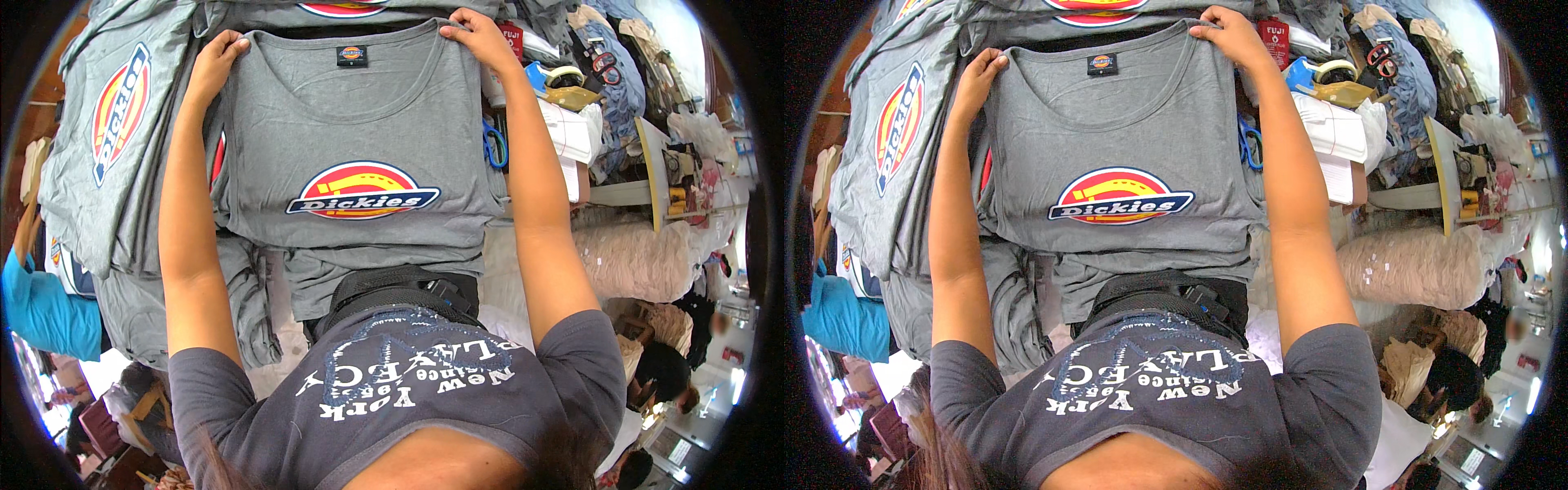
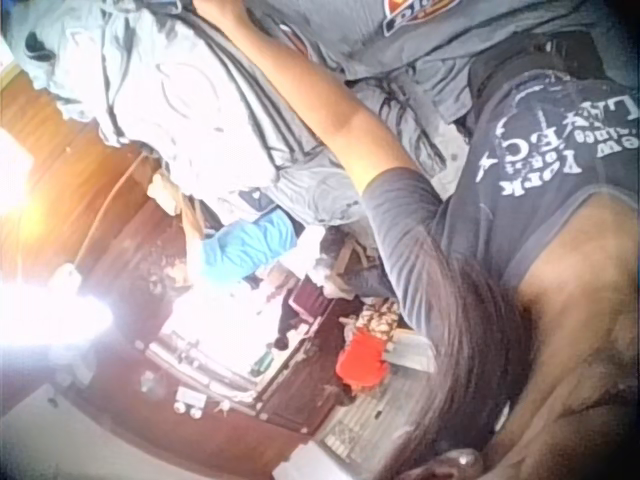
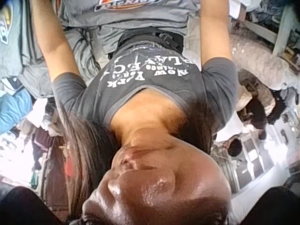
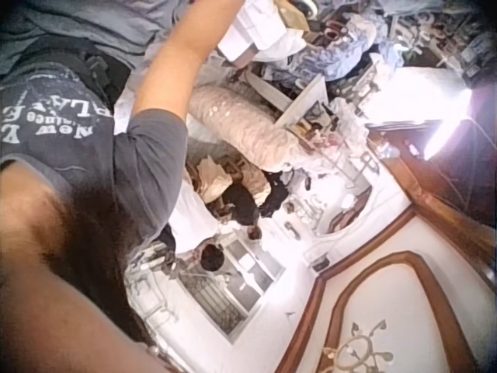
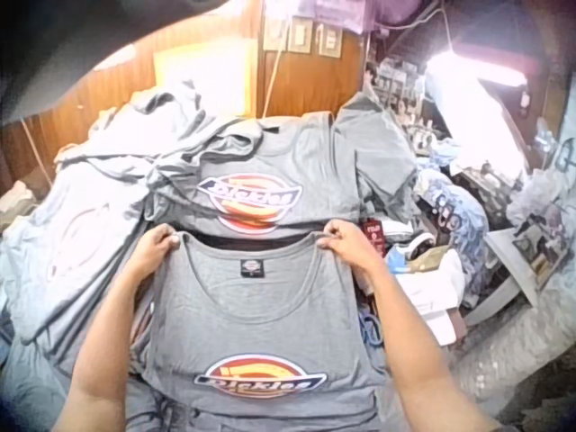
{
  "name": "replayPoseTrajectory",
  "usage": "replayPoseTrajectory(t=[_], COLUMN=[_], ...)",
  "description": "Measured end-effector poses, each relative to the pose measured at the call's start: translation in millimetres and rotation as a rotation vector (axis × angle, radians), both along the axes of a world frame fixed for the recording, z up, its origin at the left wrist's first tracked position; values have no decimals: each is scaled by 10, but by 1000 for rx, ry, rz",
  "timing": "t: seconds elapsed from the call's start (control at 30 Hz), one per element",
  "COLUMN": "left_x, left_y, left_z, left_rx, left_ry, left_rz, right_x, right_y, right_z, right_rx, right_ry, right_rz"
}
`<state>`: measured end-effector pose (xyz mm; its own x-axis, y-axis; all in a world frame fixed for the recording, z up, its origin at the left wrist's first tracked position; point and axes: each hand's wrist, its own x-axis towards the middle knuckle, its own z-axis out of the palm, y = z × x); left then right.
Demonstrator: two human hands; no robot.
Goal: The person picks up and unfolds shirts from a stack, using shears to trim loose threads, and then refolds them onto the stack.
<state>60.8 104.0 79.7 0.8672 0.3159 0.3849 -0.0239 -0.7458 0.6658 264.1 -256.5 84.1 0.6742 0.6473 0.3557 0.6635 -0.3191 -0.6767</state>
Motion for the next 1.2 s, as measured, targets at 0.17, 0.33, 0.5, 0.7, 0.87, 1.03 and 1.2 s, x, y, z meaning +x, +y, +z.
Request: replayPoseTrajectory(t=[0.17,0.33,0.5,0.7,0.87,1.03,1.2], left_x=[-113,-204,-210,-211,-253,-392,-470], left_y=[-62,-78,-72,249,244,88,129], left_z=[228,413,820,1270,1611,1739,1782], left_rx=[-44,-23,-71,45,104,34,101], left_ry=[60,20,-119,-171,-186,-193,-218], left_rz=[-26,-2,-65,2,-32,-80,10], right_x=[-7,-50,-49,-124,-40,-34,-191], right_y=[-132,-157,-131,-35,-47,-147,-100], right_z=[188,406,840,1377,1636,1746,1738], right_rx=[-16,41,199,185,273,279,310], right_ry=[12,59,-38,-303,-389,-294,-191], right_rz=[42,-6,31,-4,52,95,141])
